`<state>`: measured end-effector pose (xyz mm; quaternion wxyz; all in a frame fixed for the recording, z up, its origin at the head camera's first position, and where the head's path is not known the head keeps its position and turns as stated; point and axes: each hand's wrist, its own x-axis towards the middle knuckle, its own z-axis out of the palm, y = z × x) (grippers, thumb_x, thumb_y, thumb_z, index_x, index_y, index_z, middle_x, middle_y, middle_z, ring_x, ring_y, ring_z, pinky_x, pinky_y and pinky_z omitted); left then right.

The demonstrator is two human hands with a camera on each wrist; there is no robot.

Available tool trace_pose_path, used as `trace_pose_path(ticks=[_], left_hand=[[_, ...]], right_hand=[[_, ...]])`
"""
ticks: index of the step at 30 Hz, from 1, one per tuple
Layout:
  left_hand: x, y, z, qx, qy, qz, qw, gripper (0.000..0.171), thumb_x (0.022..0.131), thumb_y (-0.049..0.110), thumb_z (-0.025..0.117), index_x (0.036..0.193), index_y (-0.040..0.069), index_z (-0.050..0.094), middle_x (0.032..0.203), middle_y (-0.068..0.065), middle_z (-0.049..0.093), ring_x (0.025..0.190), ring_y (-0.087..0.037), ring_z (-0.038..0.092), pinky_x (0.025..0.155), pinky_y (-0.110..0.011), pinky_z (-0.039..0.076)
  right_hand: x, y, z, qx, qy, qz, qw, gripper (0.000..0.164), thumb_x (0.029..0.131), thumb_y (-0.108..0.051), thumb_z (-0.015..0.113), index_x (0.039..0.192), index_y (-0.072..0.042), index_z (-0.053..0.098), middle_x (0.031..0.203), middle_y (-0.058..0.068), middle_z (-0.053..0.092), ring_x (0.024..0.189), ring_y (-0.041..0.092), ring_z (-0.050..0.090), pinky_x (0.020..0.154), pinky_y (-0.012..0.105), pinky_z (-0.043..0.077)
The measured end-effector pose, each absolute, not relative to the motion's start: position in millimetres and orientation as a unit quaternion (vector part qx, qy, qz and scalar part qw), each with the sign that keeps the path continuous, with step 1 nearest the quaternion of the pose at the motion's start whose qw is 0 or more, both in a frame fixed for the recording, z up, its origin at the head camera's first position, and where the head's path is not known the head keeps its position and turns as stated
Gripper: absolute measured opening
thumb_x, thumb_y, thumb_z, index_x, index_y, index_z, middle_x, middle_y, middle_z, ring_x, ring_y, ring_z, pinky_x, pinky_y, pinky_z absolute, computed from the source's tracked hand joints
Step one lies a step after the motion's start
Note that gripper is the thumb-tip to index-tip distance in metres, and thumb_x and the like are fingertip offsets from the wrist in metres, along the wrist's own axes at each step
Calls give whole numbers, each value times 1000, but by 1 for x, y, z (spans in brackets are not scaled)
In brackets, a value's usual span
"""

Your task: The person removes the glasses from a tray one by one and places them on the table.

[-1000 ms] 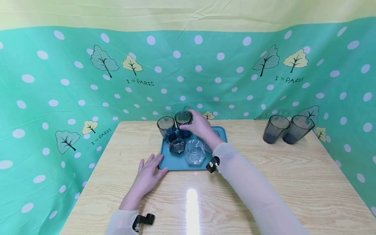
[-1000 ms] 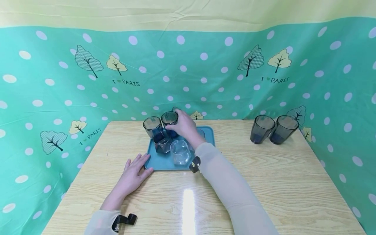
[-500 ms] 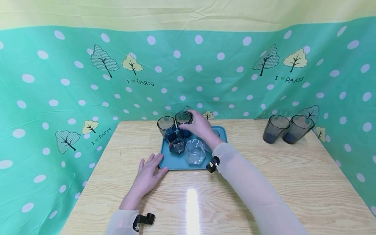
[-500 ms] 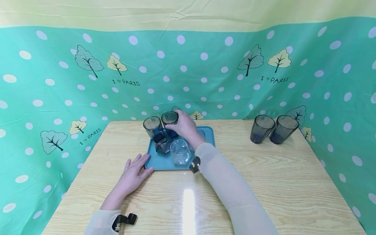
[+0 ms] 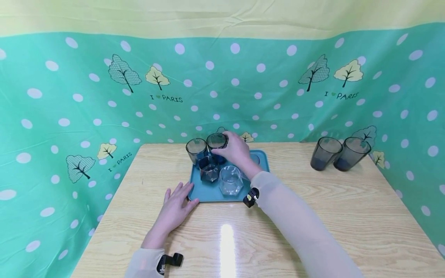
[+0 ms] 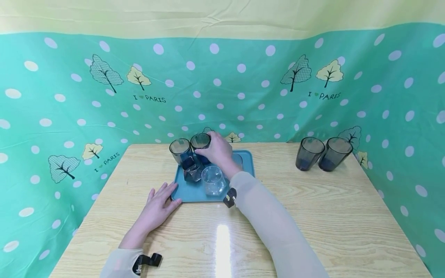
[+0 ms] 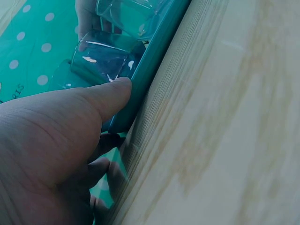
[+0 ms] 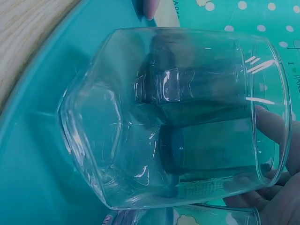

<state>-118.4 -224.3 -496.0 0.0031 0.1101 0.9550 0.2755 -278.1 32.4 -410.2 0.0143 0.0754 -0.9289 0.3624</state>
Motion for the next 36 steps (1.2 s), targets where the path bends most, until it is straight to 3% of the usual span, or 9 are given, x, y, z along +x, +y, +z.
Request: trace_pose_path(ticks=[11,15,20,28,36], left_hand=[[-119,-225,-498,108,954,278,5,71,110,38,72,167,4,47,170,-19,47,165,-44,26,131,-71,0],[-118,-225,-498,109,954,279,6,71,110,38,72,167,4,47,170,-19,46,165,-44,26,131,-71,0],[-119,-225,-498,106,955,277,6,72,110,40,72,167,4,47,170,-18,46,165,-44,26,131,-71,0],[-119,-224,-499,107,953,283,1,72,109,40,72,167,4,47,170,-18,46,164,-45,27,131,-72,1],[-120,-225,-501,110,953,281,-1,72,110,40,72,167,4,47,170,-19,46,164,-44,27,131,-72,0]], right_hand=[[-272,39,-397,47,-931,358,53,91,89,-57,92,160,-14,55,152,9,64,133,34,64,106,55,56],[-270,47,-388,34,-927,369,64,92,89,-57,91,161,-14,54,157,10,61,136,35,62,108,55,55],[-267,62,-375,19,-914,396,81,91,89,-55,92,161,-14,54,157,10,59,138,34,61,108,54,55],[-258,92,-360,0,-881,460,112,86,87,-50,95,155,-14,57,142,8,63,125,29,63,97,51,56],[-247,124,-358,-18,-853,500,149,85,89,-47,94,156,-12,56,141,10,60,129,32,59,98,52,55]])
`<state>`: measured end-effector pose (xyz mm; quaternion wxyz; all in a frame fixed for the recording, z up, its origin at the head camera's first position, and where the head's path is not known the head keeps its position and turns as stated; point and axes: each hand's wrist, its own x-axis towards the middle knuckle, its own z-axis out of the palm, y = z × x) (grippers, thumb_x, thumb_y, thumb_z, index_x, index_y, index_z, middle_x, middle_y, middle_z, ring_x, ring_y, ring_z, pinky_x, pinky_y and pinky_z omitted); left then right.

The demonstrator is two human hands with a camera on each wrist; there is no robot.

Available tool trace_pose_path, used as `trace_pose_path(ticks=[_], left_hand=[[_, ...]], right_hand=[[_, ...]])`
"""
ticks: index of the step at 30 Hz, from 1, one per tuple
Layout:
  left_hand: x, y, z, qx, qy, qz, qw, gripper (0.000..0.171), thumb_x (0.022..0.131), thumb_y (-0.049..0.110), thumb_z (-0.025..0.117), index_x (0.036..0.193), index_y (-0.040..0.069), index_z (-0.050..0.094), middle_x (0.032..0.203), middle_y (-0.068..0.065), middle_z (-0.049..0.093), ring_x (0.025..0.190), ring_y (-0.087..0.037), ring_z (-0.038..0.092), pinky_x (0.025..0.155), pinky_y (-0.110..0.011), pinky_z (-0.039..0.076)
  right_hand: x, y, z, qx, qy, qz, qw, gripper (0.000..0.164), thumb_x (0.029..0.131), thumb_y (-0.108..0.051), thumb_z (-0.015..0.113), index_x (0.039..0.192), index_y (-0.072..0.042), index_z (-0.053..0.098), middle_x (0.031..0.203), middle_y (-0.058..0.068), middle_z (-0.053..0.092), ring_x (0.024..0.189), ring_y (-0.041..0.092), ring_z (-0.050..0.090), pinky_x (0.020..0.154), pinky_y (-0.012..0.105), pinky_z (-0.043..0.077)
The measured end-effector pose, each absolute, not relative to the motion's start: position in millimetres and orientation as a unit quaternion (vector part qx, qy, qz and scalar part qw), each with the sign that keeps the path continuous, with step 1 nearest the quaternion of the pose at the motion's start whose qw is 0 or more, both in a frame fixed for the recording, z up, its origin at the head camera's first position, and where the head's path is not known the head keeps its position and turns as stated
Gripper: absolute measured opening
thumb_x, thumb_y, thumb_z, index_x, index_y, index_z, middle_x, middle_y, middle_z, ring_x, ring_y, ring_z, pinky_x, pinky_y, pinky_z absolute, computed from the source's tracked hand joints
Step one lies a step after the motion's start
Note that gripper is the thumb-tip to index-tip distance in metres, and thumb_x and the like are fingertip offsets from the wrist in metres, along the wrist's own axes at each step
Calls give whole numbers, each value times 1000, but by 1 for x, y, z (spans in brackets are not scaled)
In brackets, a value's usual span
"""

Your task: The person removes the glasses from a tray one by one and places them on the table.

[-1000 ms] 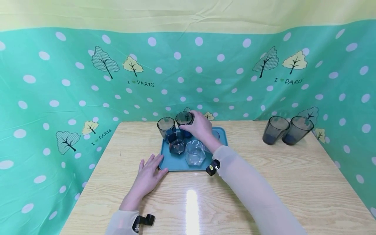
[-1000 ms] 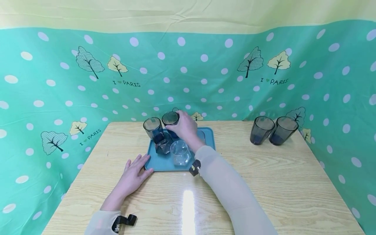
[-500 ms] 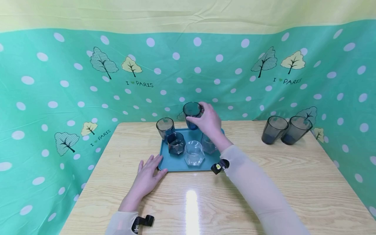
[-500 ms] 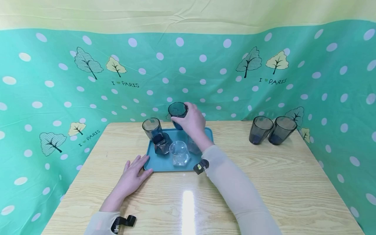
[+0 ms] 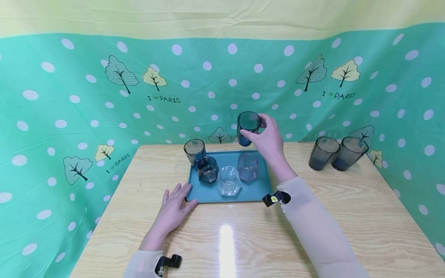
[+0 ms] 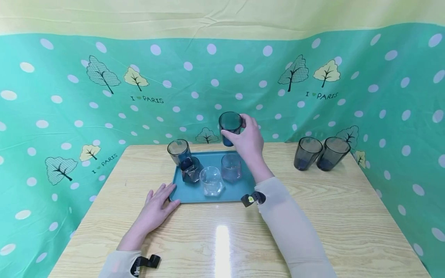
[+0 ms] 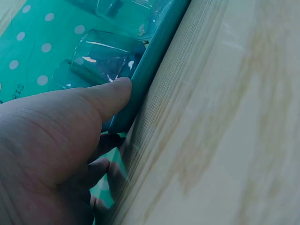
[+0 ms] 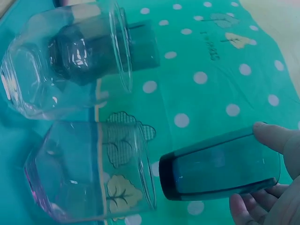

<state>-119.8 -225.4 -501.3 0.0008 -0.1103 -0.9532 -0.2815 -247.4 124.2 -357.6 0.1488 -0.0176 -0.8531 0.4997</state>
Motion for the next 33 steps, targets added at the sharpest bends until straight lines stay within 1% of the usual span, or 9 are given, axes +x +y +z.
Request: trace_pose_path(ticks=[5,9,19,24,33], left_hand=[[-121,-226,-502,-111,-954,-279,-2,72,110,40,72,167,4,47,171,-19,45,164,-44,26,131,-72,0],[-121,-226,-502,-112,-954,-279,-2,72,110,40,71,167,5,47,171,-19,45,164,-45,26,130,-72,0],[-121,-227,-503,-114,-954,-278,1,72,110,40,72,167,4,47,171,-18,45,164,-45,27,130,-72,0],[-120,-227,-502,-114,-954,-278,4,72,109,40,72,167,4,47,171,-18,45,164,-45,28,130,-72,0],[-120,-227,-501,-115,-954,-276,0,73,110,41,71,167,3,46,171,-19,44,163,-47,28,130,-73,1]], right_hand=[[-242,143,-361,-36,-845,504,176,84,90,-48,94,156,-12,57,144,12,59,133,32,58,103,52,53],[-238,157,-365,-57,-841,503,188,85,90,-49,93,157,-11,56,146,12,58,135,32,57,105,52,51],[-224,187,-384,-119,-835,508,175,91,90,-55,90,161,-13,52,153,14,55,141,33,53,116,52,46],[-215,199,-396,-147,-835,503,167,96,92,-57,88,167,-13,46,156,15,52,143,34,51,117,54,45],[-205,212,-418,-172,-846,477,166,94,93,-57,87,167,-14,46,152,18,54,140,37,54,115,60,45]])
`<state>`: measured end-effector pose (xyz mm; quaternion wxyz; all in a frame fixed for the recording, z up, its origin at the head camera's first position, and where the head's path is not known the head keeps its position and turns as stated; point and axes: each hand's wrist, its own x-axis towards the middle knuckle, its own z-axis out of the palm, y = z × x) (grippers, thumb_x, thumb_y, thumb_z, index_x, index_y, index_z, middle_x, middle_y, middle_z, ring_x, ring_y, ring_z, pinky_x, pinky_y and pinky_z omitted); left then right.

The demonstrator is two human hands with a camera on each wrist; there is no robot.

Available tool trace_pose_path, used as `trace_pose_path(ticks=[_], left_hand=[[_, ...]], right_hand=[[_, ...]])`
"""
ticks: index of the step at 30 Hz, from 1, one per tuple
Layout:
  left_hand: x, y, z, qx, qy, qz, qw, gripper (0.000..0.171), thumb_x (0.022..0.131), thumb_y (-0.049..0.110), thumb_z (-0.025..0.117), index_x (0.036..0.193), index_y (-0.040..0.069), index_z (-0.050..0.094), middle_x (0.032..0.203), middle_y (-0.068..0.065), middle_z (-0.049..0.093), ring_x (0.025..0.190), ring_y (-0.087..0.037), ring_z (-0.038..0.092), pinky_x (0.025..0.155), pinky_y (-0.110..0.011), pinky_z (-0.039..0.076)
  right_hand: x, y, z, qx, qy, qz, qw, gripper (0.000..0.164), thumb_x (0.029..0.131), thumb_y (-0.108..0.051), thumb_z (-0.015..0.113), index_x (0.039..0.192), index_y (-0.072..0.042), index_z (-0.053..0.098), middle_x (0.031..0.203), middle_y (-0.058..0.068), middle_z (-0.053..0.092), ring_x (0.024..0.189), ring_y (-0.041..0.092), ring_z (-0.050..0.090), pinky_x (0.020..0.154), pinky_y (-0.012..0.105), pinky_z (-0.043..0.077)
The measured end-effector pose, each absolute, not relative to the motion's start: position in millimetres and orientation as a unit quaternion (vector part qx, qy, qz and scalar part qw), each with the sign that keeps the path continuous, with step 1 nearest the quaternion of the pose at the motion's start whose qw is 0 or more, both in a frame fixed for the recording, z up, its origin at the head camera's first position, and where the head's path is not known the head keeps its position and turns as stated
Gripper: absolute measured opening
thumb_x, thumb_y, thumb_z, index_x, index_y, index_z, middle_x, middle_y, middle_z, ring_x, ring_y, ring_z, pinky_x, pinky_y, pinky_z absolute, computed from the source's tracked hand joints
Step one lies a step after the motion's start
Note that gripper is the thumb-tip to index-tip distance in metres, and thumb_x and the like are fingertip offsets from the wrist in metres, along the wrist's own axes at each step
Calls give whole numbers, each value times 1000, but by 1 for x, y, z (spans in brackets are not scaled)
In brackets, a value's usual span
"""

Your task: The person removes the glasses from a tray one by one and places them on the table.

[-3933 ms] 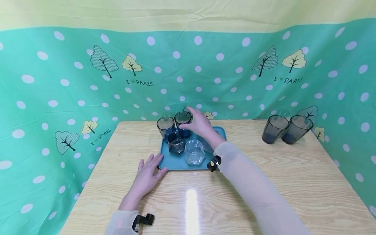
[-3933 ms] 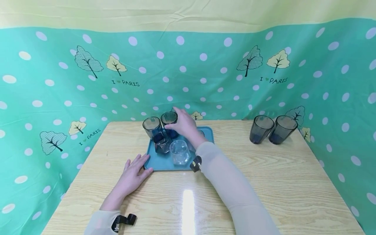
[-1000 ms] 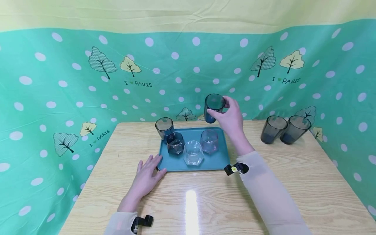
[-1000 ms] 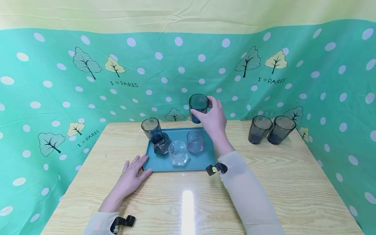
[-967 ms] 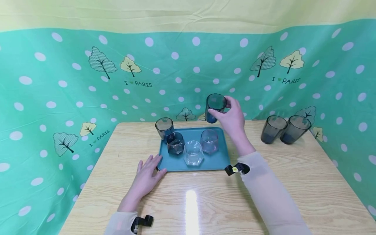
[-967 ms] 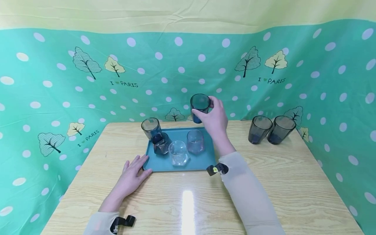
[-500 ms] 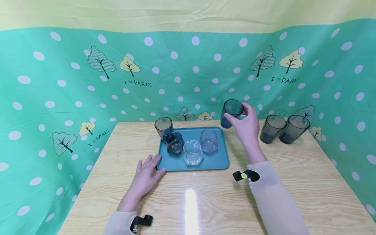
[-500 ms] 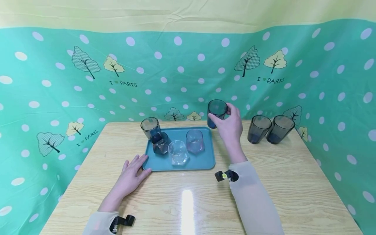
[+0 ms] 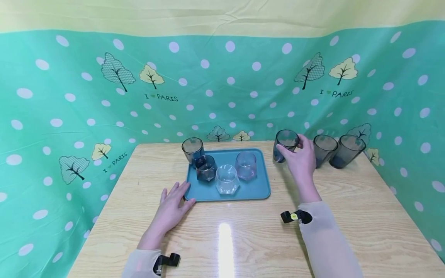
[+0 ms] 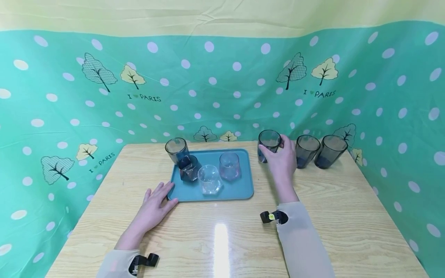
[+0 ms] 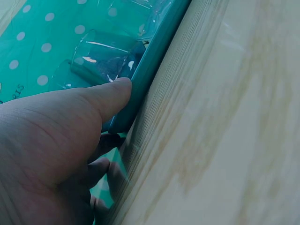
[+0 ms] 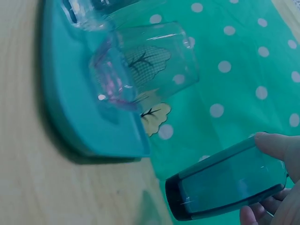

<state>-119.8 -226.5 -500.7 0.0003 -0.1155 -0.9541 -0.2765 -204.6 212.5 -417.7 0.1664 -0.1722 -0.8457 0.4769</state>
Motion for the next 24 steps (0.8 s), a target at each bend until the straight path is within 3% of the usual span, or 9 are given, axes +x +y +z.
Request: trace_pose_path(ticks=[10,24], left_hand=[[-120,-226,-499,-109,-955,-275,-5,71,110,39,71,167,4,47,171,-18,45,164,-45,26,131,-72,0],[-121,-225,-499,-113,-955,-273,-4,70,110,38,72,166,4,47,171,-18,45,164,-45,27,130,-72,1]], right_hand=[[-202,219,-431,-185,-842,478,171,97,94,-54,88,169,-12,44,153,20,53,140,39,55,116,59,45],[-201,224,-443,-210,-856,440,170,93,97,-57,82,170,-14,43,151,22,54,134,42,58,108,67,46]])
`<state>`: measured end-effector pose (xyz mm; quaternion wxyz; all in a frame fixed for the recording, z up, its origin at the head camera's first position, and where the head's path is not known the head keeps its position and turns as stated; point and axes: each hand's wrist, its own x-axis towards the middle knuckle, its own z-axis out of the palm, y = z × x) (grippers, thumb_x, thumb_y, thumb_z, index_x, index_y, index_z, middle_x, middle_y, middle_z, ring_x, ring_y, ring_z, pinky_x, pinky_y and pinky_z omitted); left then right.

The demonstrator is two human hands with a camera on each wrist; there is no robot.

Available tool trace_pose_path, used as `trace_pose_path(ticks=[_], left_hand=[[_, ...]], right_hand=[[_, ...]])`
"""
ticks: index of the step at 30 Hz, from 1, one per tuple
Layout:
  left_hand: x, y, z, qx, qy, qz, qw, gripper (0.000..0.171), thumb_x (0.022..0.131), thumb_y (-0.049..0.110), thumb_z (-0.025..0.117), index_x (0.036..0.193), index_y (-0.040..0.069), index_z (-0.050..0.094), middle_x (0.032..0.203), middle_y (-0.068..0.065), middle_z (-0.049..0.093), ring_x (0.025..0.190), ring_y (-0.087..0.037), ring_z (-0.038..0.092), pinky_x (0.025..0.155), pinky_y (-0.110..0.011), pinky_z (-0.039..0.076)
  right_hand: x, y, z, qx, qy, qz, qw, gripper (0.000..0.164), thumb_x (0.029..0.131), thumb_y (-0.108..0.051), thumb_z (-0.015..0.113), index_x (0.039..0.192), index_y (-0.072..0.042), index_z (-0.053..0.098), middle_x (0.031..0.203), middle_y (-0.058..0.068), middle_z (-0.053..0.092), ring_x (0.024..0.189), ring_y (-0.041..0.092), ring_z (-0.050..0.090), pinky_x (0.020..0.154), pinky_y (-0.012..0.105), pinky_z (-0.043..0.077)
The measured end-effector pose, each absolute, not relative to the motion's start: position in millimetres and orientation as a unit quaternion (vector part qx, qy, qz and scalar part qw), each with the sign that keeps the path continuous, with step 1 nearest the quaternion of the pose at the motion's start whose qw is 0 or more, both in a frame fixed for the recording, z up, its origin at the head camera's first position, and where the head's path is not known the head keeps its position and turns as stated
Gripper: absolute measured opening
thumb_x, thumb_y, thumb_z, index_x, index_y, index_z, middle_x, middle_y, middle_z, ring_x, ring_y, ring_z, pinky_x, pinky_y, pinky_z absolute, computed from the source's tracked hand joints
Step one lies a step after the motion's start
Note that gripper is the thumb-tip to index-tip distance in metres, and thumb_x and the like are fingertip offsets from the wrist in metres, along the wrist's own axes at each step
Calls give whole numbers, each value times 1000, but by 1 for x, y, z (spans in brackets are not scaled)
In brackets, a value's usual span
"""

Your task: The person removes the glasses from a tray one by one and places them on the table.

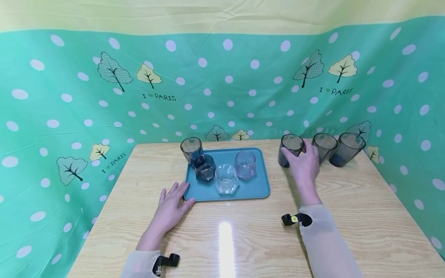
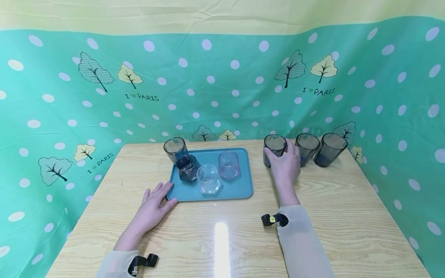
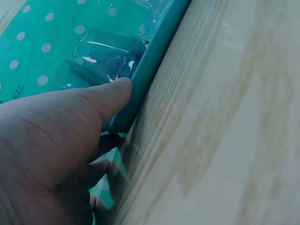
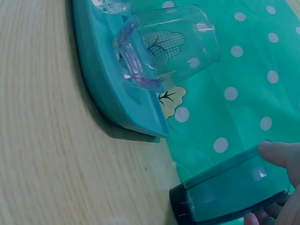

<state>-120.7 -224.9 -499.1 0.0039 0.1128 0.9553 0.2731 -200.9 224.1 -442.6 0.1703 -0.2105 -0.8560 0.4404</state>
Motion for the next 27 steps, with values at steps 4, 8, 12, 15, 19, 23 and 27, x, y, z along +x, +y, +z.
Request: trace_pose_path(ticks=[4,8,12,15,19,23,27], left_hand=[[-121,-225,-499,113,955,274,3,70,110,38,71,167,4,47,171,-18,44,164,-45,27,131,-72,1],[-122,-226,-500,113,956,272,5,70,110,39,71,167,4,47,172,-18,44,164,-44,27,131,-72,0],[-121,-226,-500,113,956,271,7,71,110,39,71,167,5,47,172,-18,44,164,-44,26,131,-71,0],[-121,-226,-500,112,956,271,8,71,111,40,70,167,5,47,172,-18,44,164,-44,26,131,-71,0],[-121,-227,-499,108,957,269,11,71,111,41,69,167,5,46,172,-18,43,165,-44,25,131,-71,0],[-121,-227,-499,108,958,267,13,71,111,41,69,168,5,46,172,-18,43,165,-44,25,131,-71,0],[-122,-226,-499,109,957,268,14,71,111,40,69,168,5,46,172,-18,43,165,-44,25,131,-71,0]], right_hand=[[-201,223,-445,-223,-854,430,189,94,97,-55,83,172,-17,40,159,20,51,139,41,58,108,68,46],[-200,221,-450,-231,-842,433,222,92,97,-51,86,171,-20,42,161,16,50,139,36,58,105,66,48],[-199,220,-454,-231,-830,441,252,86,96,-48,87,168,-20,48,154,14,53,134,33,58,101,61,48],[-199,220,-457,-234,-825,444,261,82,96,-49,87,165,-21,51,147,14,55,127,32,58,97,57,47],[-199,220,-458,-241,-819,449,264,81,96,-52,86,165,-24,53,143,14,54,121,29,57,96,54,45],[-199,219,-460,-248,-815,449,269,82,96,-54,85,166,-24,52,138,13,53,113,26,60,91,48,44],[-200,219,-460,-256,-813,443,277,82,97,-54,84,166,-23,51,135,15,52,105,26,56,84,43,41]])
